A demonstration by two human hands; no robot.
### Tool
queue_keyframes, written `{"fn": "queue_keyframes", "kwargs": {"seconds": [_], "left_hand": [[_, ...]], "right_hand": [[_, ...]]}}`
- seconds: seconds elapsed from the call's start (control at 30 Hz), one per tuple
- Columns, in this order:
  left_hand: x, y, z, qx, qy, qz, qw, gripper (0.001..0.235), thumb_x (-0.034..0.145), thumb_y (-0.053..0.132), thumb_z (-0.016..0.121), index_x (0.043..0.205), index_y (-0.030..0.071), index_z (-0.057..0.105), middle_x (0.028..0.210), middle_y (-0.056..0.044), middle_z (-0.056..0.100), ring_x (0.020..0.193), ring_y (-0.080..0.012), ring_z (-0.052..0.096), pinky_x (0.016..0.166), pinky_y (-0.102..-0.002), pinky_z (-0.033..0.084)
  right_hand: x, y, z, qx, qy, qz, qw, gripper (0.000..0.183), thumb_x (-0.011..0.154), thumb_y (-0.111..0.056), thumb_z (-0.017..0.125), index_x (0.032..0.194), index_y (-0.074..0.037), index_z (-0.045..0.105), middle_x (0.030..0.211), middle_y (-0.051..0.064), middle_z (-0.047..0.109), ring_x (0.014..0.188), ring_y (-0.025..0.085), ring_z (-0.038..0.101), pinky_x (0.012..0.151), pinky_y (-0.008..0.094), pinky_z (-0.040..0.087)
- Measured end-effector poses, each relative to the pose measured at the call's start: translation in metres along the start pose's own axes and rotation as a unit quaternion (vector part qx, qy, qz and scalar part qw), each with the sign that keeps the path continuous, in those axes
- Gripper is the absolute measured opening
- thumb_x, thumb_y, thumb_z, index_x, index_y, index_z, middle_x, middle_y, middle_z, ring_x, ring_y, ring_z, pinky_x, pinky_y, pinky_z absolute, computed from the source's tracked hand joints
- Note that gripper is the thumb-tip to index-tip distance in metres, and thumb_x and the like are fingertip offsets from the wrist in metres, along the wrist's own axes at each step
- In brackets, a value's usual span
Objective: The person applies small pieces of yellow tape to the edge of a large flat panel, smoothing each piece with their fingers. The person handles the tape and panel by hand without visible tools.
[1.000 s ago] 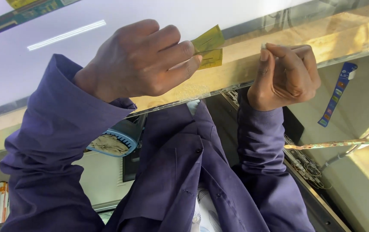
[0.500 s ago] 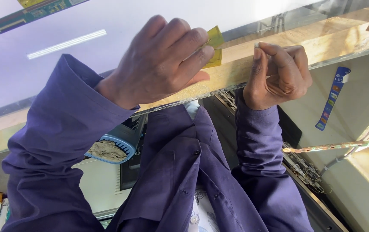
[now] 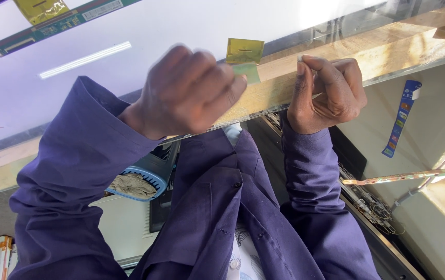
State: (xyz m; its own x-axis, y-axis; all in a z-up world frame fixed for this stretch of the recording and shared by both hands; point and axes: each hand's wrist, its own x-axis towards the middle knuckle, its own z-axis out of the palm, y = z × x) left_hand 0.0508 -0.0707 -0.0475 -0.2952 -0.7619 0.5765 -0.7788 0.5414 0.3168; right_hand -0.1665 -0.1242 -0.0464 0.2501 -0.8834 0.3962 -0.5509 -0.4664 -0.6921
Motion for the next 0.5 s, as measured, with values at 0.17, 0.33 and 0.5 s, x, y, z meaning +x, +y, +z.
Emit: {"fn": "queue_keyframes", "kwargs": {"seconds": [0.17, 0.33, 0.5], "left_hand": [[0.011, 0.004, -0.008, 0.012, -0.036, 0.046, 0.998, 0.011, 0.094, 0.004, 0.078, 0.092, 0.012, 0.07, 0.076, 0.002, 0.058, 0.073, -0.013, 0.048, 0.059, -0.025, 0.031], [0.011, -0.007, -0.012, -0.066, -0.048, 0.062, 0.995, 0.012, 0.097, 0.004, 0.075, 0.092, 0.013, 0.07, 0.086, 0.0, 0.064, 0.079, -0.0137, 0.053, 0.062, -0.025, 0.034], [0.01, -0.016, -0.015, 0.002, -0.096, 0.103, 0.99, 0.015, 0.101, 0.004, 0.07, 0.089, 0.013, 0.066, 0.092, 0.005, 0.061, 0.084, -0.0125, 0.049, 0.064, -0.025, 0.03]], "right_hand": [[0.001, 0.0, -0.001, -0.009, -0.006, -0.008, 1.0, 0.01, 0.092, -0.008, 0.071, 0.09, 0.001, 0.071, 0.069, 0.012, 0.052, 0.053, 0.019, 0.046, 0.048, 0.031, 0.036], [0.0, 0.004, -0.004, 0.004, -0.018, -0.014, 1.0, 0.009, 0.093, -0.008, 0.072, 0.091, 0.001, 0.071, 0.069, 0.011, 0.05, 0.053, 0.018, 0.043, 0.047, 0.031, 0.033], [-0.005, 0.013, -0.017, 0.047, -0.066, -0.052, 0.995, 0.01, 0.092, -0.006, 0.07, 0.089, 0.003, 0.07, 0.071, 0.011, 0.058, 0.057, 0.018, 0.048, 0.049, 0.03, 0.036]]}}
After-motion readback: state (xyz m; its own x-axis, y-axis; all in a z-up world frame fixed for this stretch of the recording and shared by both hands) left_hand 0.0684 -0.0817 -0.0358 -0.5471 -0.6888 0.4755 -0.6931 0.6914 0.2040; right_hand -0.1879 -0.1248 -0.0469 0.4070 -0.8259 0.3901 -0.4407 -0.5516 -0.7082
